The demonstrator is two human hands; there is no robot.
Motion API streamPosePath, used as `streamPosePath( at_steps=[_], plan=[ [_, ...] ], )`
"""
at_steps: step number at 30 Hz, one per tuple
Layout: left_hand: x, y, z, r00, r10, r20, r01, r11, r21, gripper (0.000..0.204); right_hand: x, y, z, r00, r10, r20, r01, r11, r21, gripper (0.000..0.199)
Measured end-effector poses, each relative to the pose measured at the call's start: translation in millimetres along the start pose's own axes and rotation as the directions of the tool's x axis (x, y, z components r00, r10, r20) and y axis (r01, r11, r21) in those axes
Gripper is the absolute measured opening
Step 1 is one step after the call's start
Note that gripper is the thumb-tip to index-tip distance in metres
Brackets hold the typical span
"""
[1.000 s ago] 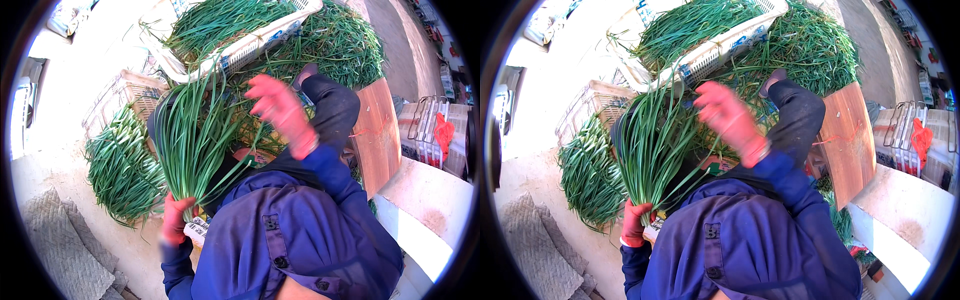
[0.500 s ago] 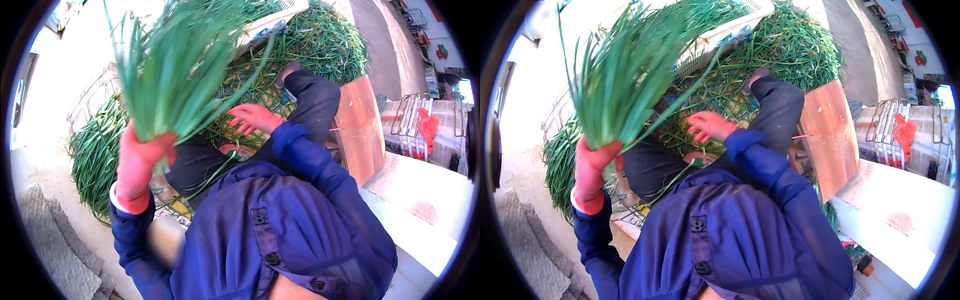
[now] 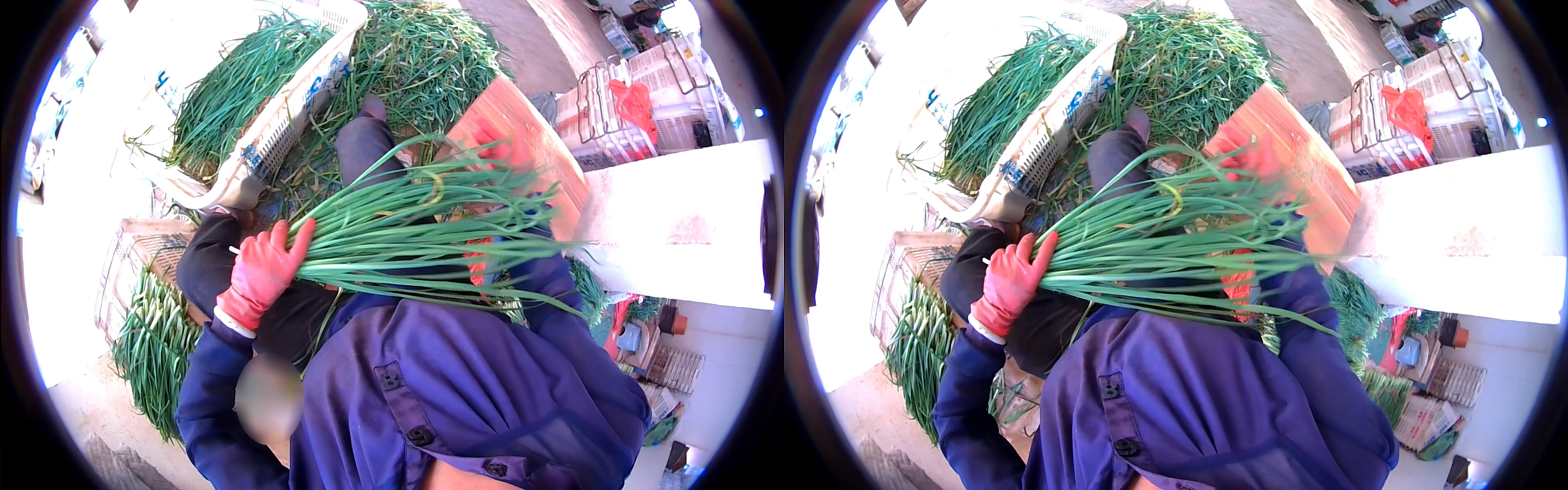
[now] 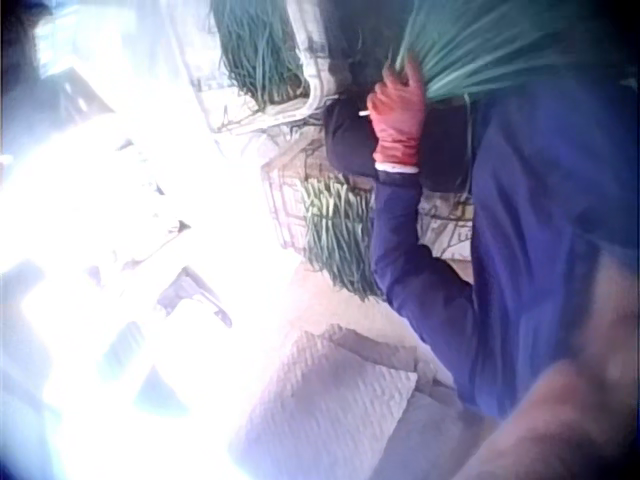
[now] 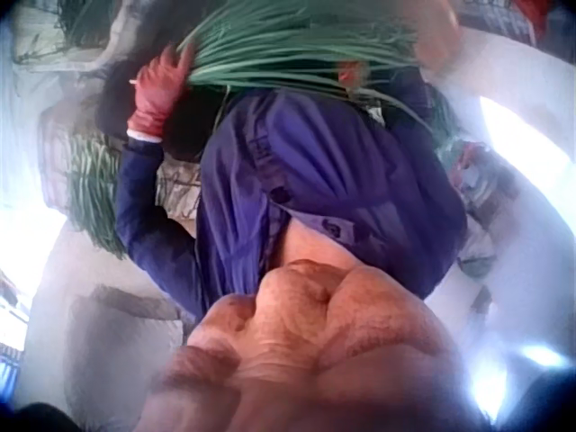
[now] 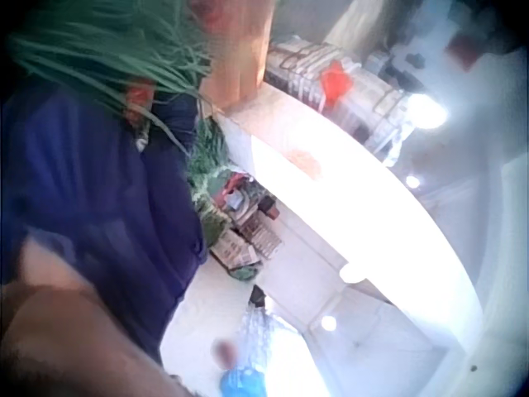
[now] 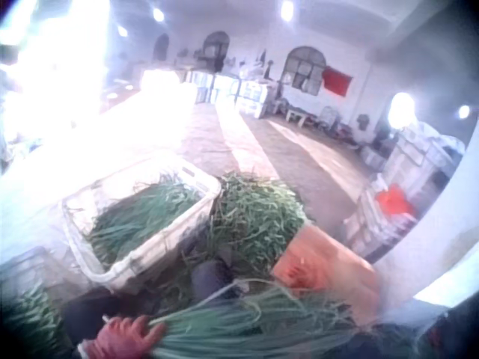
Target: The person, wearing red gloves, gathers bunches of green vegetables from a basket and sorts them while sitting on the ground, eventually tying a bunch with a red string on a wooden board.
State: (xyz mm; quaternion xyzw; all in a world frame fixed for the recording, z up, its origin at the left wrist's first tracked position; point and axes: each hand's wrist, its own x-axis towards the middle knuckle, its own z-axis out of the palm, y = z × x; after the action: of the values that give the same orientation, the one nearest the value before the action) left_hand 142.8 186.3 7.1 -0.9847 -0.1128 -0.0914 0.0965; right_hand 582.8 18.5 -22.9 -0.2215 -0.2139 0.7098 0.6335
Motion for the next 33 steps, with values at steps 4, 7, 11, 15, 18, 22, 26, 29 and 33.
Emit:
streamPosePath(
  at_steps=[4, 7, 11, 15, 18, 22, 26, 29, 33],
  plan=[
    [-21.2, -6.3, 5.5, 0.999, -0.027, 0.039, 0.025, 0.998, 0.056, 0.052, -30.8, -20.6, 50.5, 0.715, -0.23, -0.66, -0.288, 0.763, -0.578, 0.05],
    [-20.4, -2.7, 7.4, 0.997, -0.038, 0.065, 0.036, 0.999, 0.03, 0.054, -16.0, -19.5, 94.0, 0.615, -0.421, -0.666, -0.53, 0.404, -0.745, 0.026],
    [-27.9, -0.1, 3.0, 0.993, -0.065, 0.102, 0.064, 0.998, 0.014, 0.057, 32.9, 56.1, 153.4, 0.855, -0.187, -0.485, -0.398, 0.365, -0.842, 0.022],
    [-26.5, 5.6, -1.7, 0.99, -0.084, 0.116, 0.082, 0.996, 0.023, 0.059, 59.3, 114.3, 149.7, 0.948, -0.123, -0.292, -0.305, -0.11, -0.946, 0.025],
    [-24.2, 9.3, -4.9, 0.99, -0.093, 0.104, 0.092, 0.996, 0.015, 0.061, 62.8, 131.1, 136.5, 0.967, -0.054, -0.25, -0.253, -0.321, -0.912, 0.029],
    [-24.3, 13.2, -9.7, 0.986, -0.122, 0.117, 0.119, 0.992, 0.034, 0.063, 68.0, 142.9, 134.2, 0.98, -0.002, -0.2, -0.186, -0.385, -0.904, 0.027],
    [-23.0, 18.5, -15.8, 0.983, -0.141, 0.119, 0.139, 0.99, 0.019, 0.064, 69.1, 145.6, 136.0, 0.992, 0.0, -0.127, -0.114, -0.439, -0.891, 0.022],
    [-21.2, 22.7, -19.1, 0.974, -0.185, 0.129, 0.185, 0.983, 0.012, 0.066, 66.6, 138.7, 135.3, 0.992, -0.124, 0.014, -0.048, -0.483, -0.874, 0.015],
    [-20.4, 27.4, -19.2, 0.977, -0.196, 0.081, 0.198, 0.98, -0.014, 0.067, 64.3, 125.8, 138.3, 0.967, -0.255, -0.017, -0.118, -0.39, -0.913, 0.016]
  ],
)
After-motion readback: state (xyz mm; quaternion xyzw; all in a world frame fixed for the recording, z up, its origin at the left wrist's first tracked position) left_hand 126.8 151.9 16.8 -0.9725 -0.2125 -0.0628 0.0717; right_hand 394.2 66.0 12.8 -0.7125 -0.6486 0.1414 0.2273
